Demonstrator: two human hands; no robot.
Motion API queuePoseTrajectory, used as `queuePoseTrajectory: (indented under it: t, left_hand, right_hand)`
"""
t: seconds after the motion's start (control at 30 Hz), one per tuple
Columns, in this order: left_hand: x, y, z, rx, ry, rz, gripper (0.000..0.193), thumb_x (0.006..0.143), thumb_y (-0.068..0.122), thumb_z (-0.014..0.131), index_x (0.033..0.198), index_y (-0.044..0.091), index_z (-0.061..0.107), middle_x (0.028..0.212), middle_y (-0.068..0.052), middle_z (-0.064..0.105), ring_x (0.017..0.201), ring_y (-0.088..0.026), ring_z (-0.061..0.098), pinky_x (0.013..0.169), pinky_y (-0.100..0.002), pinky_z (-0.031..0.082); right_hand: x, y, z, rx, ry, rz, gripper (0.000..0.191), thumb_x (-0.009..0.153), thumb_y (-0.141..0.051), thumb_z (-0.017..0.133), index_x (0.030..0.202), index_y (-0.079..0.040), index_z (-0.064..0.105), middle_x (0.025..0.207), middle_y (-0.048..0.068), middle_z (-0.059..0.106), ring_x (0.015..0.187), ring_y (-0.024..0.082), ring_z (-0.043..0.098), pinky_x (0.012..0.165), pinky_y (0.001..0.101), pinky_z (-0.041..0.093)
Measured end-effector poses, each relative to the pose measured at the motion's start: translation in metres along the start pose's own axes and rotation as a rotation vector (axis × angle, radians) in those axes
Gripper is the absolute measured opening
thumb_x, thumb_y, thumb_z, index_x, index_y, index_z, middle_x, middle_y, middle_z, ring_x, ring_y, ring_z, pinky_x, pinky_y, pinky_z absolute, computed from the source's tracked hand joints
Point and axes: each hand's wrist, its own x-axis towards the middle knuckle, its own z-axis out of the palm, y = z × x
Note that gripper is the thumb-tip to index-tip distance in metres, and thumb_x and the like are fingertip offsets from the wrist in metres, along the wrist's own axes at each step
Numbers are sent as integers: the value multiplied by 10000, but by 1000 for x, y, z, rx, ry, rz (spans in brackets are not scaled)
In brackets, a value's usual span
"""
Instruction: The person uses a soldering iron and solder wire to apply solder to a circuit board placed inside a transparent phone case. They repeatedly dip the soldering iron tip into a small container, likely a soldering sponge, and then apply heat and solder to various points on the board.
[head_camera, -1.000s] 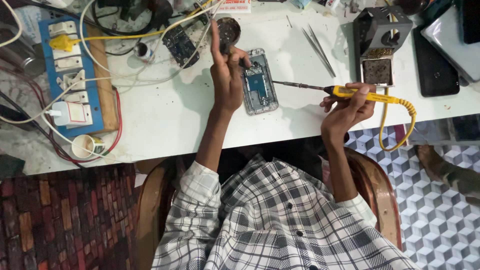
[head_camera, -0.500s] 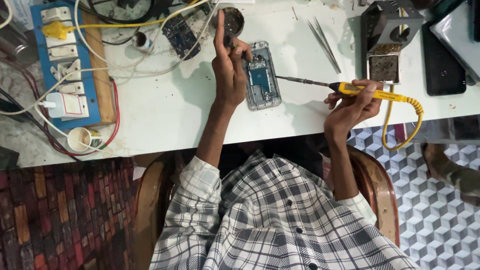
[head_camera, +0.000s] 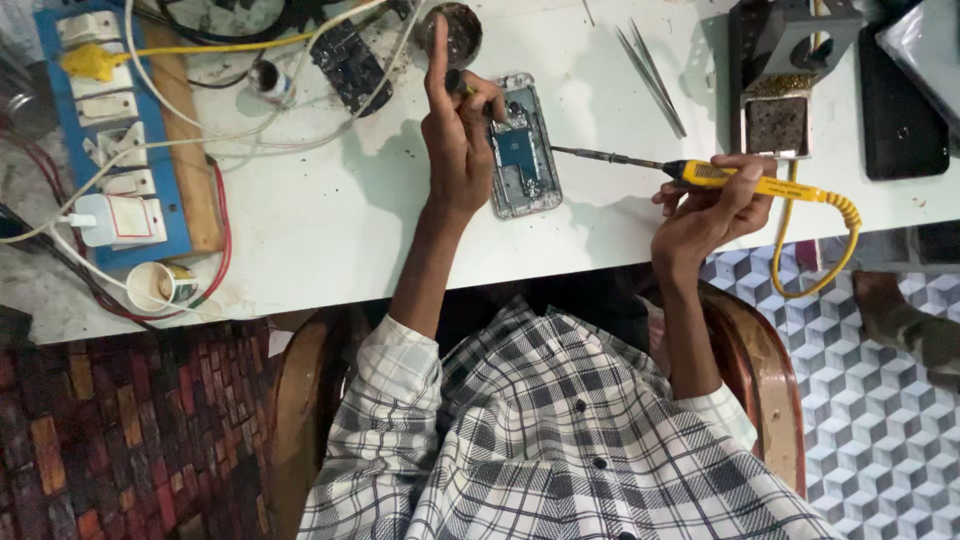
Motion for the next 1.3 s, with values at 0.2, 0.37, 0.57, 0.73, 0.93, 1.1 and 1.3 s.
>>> queuePoseTrajectory:
  t: [0.2, 0.37, 0.57, 0.73, 0.93, 1.1, 1.3]
  left_hand:
    - [2, -3, -3, -29, -10, -11, 564, 1199, 422, 339, 1676, 184, 154, 824, -19, 632, 775, -99, 663, 819, -262, 598]
    - [2, 0, -2, -53, 2, -63, 552, 1226, 396, 359, 1682, 163, 153, 833, -42, 614, 780, -116, 634, 813, -282, 580]
    - [3, -3, -2, -22, 3, -40, 552, 1217, 400, 352, 1677, 159, 167, 814, -29, 610, 762, -110, 642, 800, -282, 585]
    - [4, -4, -2, -38, 0, -22, 554, 1209, 404, 346, 1675, 163, 167, 810, -26, 606, 757, -108, 643, 787, -274, 586]
    - [4, -4, 0, -1, -6, -23, 518, 1227, 379, 326, 1670, 166, 162, 845, -30, 613, 768, -105, 653, 794, -264, 584]
    - [2, -6, -3, 11, -23, -8, 525, 1212, 364, 317, 1675, 175, 157, 835, -23, 620, 759, -96, 649, 791, -259, 587]
    - [2, -8, 3, 3, 5, -1, 513, 1225, 369, 333, 1669, 179, 158, 853, -32, 609, 748, -110, 636, 792, -274, 583]
  right_hand:
    - [0, 3, 0, 81, -31, -30, 441, 1146, -459, 515, 1069, -25, 510, 742, 106, 536, 487, 199, 596, 394, 284, 440]
    - [2, 4, 3, 67, -6, -7, 434, 1148, -452, 511, 1067, -25, 510, 729, 102, 537, 487, 192, 597, 398, 275, 431]
    - [1, 5, 4, 85, -2, 5, 421, 1143, -442, 502, 1069, -27, 507, 752, 103, 554, 553, 209, 620, 426, 291, 433]
    - [2, 4, 5, 82, -20, -2, 413, 1147, -436, 505, 1078, -29, 506, 760, 103, 562, 529, 198, 620, 418, 280, 431]
    - [5, 4, 6, 41, -43, -54, 431, 1146, -448, 505, 1071, -23, 514, 761, 103, 575, 555, 190, 635, 400, 262, 444]
    - [7, 6, 5, 18, -52, -91, 443, 1151, -457, 505, 1077, -20, 513, 780, 103, 569, 533, 183, 638, 413, 273, 469]
    - [7, 6, 4, 20, -48, -74, 453, 1144, -472, 505, 1065, -25, 503, 766, 102, 561, 561, 193, 625, 396, 260, 440]
